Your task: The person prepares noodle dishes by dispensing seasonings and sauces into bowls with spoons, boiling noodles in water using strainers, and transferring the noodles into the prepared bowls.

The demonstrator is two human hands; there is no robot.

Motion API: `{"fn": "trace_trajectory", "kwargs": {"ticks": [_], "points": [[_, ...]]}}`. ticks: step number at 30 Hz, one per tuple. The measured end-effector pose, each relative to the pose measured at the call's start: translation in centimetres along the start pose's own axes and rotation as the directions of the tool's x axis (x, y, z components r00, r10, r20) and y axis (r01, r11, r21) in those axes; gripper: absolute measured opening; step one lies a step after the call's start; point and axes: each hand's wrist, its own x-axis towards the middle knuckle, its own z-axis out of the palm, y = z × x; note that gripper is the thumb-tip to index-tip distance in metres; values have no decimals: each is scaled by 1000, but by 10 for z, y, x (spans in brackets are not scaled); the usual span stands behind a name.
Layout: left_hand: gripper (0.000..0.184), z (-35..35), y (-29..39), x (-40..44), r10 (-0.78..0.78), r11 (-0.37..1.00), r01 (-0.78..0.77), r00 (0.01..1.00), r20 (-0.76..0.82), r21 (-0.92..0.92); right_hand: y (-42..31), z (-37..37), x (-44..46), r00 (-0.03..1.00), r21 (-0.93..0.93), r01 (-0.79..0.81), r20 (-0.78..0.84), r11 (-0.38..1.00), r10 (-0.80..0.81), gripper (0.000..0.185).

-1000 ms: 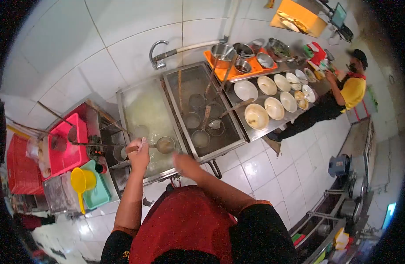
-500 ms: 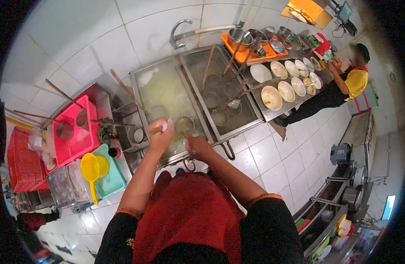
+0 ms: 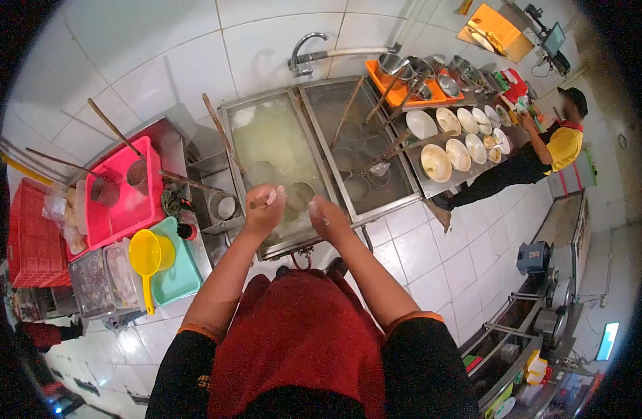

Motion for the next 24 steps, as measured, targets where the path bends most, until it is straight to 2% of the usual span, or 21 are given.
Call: {"fn": "trace_trajectory", "kwargs": {"ticks": [1,2,3,4,5,6,7,9,10,12,13,15,16,18,19,20,21,22,24], "points": [[25,1,0,1,11,1000,-11,1000,4,-6,3,-2,0,1000,-15,25,-14,1000,-25,21],[24,1,1,-1,113,985,-110,994,-14,135,7,-2,0,998,-27,47,-38,999,-48,22],[23,0,2,0,222,939,-212,975,-6,271,18,20,-4,986,-95,168,4,981,-168,23],[24,1,0,2,244,944,-235,970,-8,233,-17,-8,-8,987,15,89,133,996,-90,25],[25,2,-4,1,261,949,-255,965,-9,187,-12,-11,-1,999,107,28,-17,994,-27,25],[27,2,-9,2,248,954,-244,969,0,174,-2,-14,3,986,205,-15,-161,979,49,25],[29,4,-14,3,236,958,-234,972,7,163,4,-18,5,977,197,-28,-202,980,68,25],[34,11,-15,2,218,963,-210,975,-34,171,14,-13,3,983,-135,21,183,991,5,23],[34,14,-7,8,248,956,-244,969,-6,163,7,-2,-5,990,-60,141,15,988,-140,23],[37,19,5,7,227,957,-227,974,22,179,4,-16,-3,992,160,109,-77,981,-98,32],[37,22,7,5,242,954,-244,970,35,175,6,-19,-3,991,157,111,-97,981,-97,32],[38,32,8,10,70,989,-66,997,-24,136,14,-20,-2,992,49,-115,-45,992,117,29],[38,37,7,10,93,986,-91,996,-9,142,7,-24,-15,985,-75,169,-31,983,-172,23],[39,49,7,12,217,962,-213,976,-3,171,-27,-44,-24,993,144,109,-63,984,-101,20],[38,51,11,12,248,939,-249,968,32,237,-18,-41,-19,992,145,110,-74,983,-100,20],[38,54,14,10,250,938,-253,967,45,236,0,-32,-14,979,139,141,-169,980,-117,20],[39,59,19,8,173,954,-173,985,24,245,12,-27,-15,956,131,170,-265,977,-130,20],[39,65,22,9,102,962,-99,995,5,255,20,-25,-17,951,137,167,-283,976,-123,20],[34,70,6,19,109,949,-105,994,2,297,32,-23,-21,970,125,218,-133,968,-202,21]]}}
